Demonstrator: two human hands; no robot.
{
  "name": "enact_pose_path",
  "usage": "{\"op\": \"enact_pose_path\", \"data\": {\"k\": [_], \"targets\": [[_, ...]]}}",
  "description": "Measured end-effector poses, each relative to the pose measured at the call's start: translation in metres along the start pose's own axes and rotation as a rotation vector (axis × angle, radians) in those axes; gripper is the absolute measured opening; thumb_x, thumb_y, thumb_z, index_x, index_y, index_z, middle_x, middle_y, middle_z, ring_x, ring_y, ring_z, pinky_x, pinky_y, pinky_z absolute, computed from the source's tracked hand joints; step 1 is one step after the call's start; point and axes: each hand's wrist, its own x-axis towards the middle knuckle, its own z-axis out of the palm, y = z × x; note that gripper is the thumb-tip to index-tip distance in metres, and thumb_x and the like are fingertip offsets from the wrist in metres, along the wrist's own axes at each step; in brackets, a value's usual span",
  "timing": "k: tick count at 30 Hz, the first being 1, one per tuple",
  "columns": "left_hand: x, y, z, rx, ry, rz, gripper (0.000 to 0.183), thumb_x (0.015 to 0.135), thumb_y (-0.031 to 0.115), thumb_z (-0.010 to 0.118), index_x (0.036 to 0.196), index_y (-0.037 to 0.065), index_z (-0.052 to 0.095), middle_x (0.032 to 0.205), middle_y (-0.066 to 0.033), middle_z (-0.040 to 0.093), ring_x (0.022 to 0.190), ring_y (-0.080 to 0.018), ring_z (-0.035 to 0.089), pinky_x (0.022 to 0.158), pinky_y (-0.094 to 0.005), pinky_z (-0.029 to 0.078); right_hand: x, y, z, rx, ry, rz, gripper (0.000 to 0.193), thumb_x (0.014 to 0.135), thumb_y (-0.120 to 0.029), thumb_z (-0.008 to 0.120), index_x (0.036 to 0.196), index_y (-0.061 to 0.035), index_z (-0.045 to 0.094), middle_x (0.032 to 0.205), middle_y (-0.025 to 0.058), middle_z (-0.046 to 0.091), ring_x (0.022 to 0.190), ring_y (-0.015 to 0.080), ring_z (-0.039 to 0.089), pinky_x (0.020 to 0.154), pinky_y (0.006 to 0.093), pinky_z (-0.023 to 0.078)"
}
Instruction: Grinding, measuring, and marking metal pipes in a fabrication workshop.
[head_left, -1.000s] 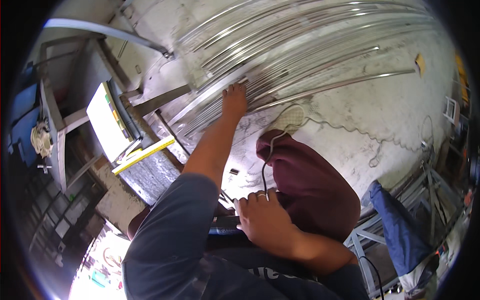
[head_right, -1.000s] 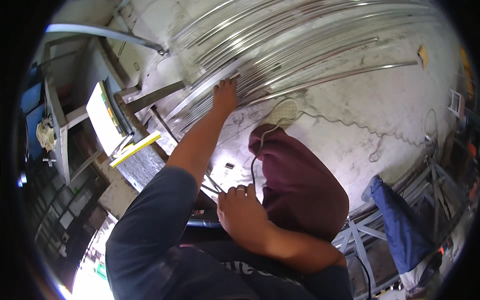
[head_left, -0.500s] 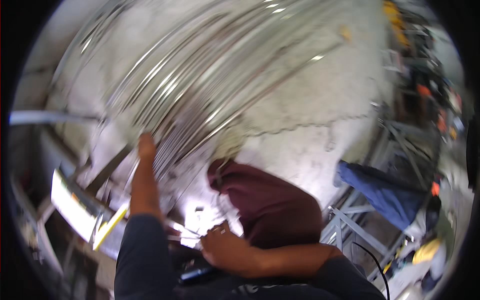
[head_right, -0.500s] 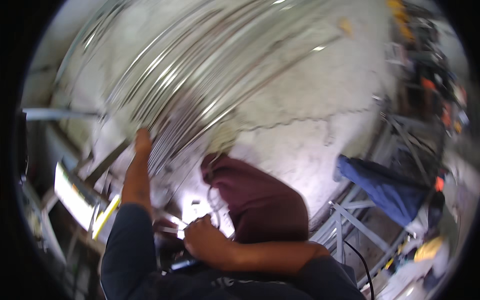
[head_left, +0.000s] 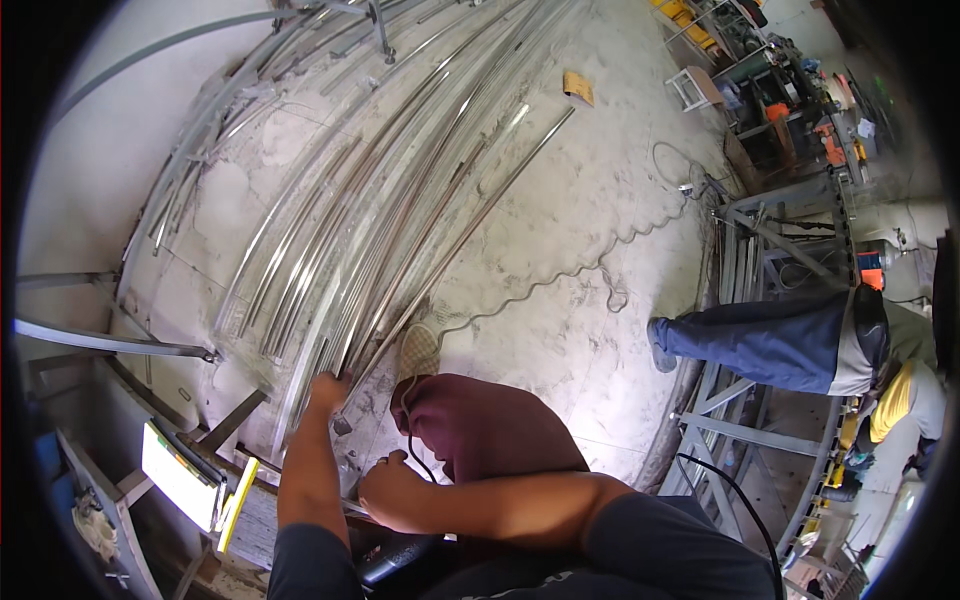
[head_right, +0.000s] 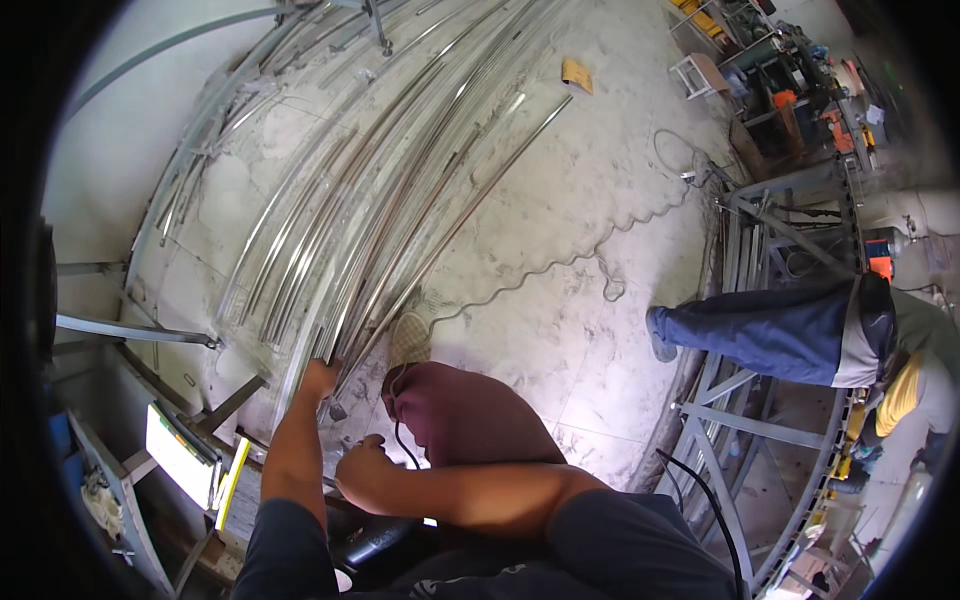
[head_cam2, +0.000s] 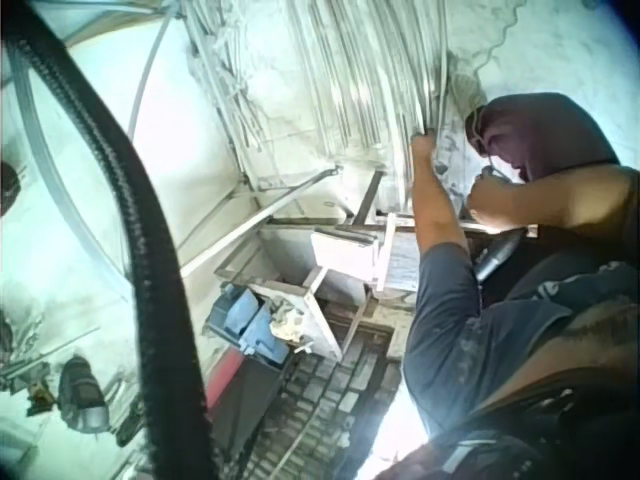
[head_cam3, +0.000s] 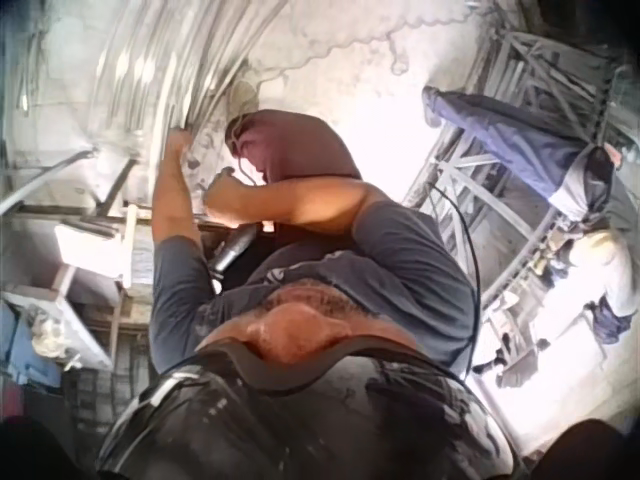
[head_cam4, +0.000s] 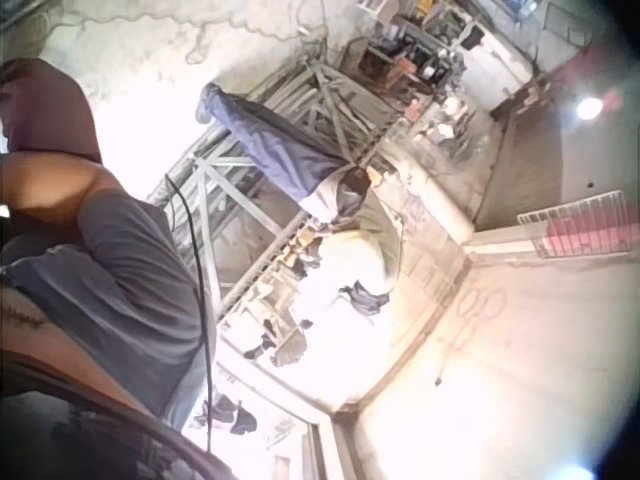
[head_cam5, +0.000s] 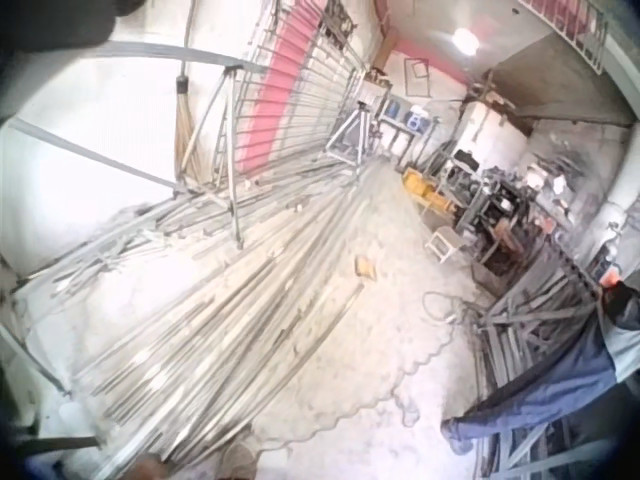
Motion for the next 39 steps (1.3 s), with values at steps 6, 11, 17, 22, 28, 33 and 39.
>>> {"op": "enact_pose_path", "data": {"k": [6,11,17,22,28,33,39], "targets": [[-0.068,0.055,-0.06,-0.273,-0.333,-0.126,0.059,0.106,0.057,0.079,0.084,0.004,0.062,0.069,-0.0073,0.059,0.053,-0.0206,0.054,0.05,-0.0439,0.046,0.008,0.011,-0.007,0.029,-0.011,0.039,0.027,0.088,-0.024,0.079,0.107,-0.0073,0.089,0.103,0.0175,0.084,0.099,0.038,0.08,0.085,0.0683,0.055],[-0.137,0.085,-0.116,-0.354,-0.296,-0.031,0.06,0.11,0.058,0.076,0.097,0.0,0.067,0.069,-0.0085,0.058,0.048,-0.0206,0.052,0.045,-0.0411,0.046,0.012,0.018,-0.023,0.025,0.14,0.139,0.024,0.085,-0.021,0.08,0.103,-0.0071,0.088,0.106,0.0162,0.081,0.097,0.0409,0.079,0.086,0.0738,0.053],[-0.272,0.129,-0.199,0.34,0.139,0.441,0.067,0.123,0.046,0.036,0.152,-0.007,0.065,0.141,-0.0439,0.066,0.131,-0.0571,0.066,0.115,-0.0599,0.052,0.027,0.049,-0.044,0.397,0.571,0.143,0.018,0.088,-0.02,0.075,0.097,-0.0048,0.079,0.098,0.0177,0.076,0.101,0.0384,0.075,0.088,0.0607,0.059],[-0.405,0.168,-0.191,0.396,0.544,0.253,0.032,0.111,0.023,0.058,0.12,-0.005,0.071,0.094,-0.0282,0.082,0.091,-0.0447,0.083,0.08,-0.0592,0.066,0.005,0.07,-0.105,2.111,0.694,-0.201,0.033,0.099,-0.026,0.069,0.124,-0.0043,0.069,0.119,0.0142,0.074,0.116,0.0364,0.074,0.108,0.059,0.059],[-0.47,0.158,-0.142,0.54,0.851,0.185,0.018,0.1,0.014,0.066,0.11,0.001,0.074,0.104,-0.02,0.081,0.1,-0.0362,0.082,0.09,-0.0482,0.065,-0.023,0.047,-0.111,2.392,0.49,-0.438,0.051,0.104,-0.032,0.064,0.127,0.0128,0.058,0.12,0.0259,0.069,0.139,0.0511,0.06,0.127,0.0659,0.042],[-0.484,0.144,-0.13,0.521,1.001,0.105,0.014,0.093,0.009,0.069,0.106,0.004,0.073,0.101,-0.0169,0.078,0.102,-0.035,0.079,0.091,-0.0476,0.063,-0.02,0.034,-0.088,2.27,0.278,-0.709,0.049,0.095,-0.022,0.065,0.132,0.0097,0.064,0.12,0.0222,0.072,0.135,0.0483,0.063,0.128,0.0654,0.041],[-0.498,0.135,-0.148,0.474,1.136,0.26,0.032,0.083,0.001,0.074,0.114,0.001,0.065,0.11,-0.018,0.071,0.095,-0.038,0.079,0.084,-0.0529,0.065,-0.002,-0.027,-0.026,1.144,0.13,-0.326,0.049,0.084,-0.002,0.076,0.132,0.0035,0.076,0.132,0.0185,0.079,0.124,0.0327,0.074,0.113,0.0486,0.055]]}}
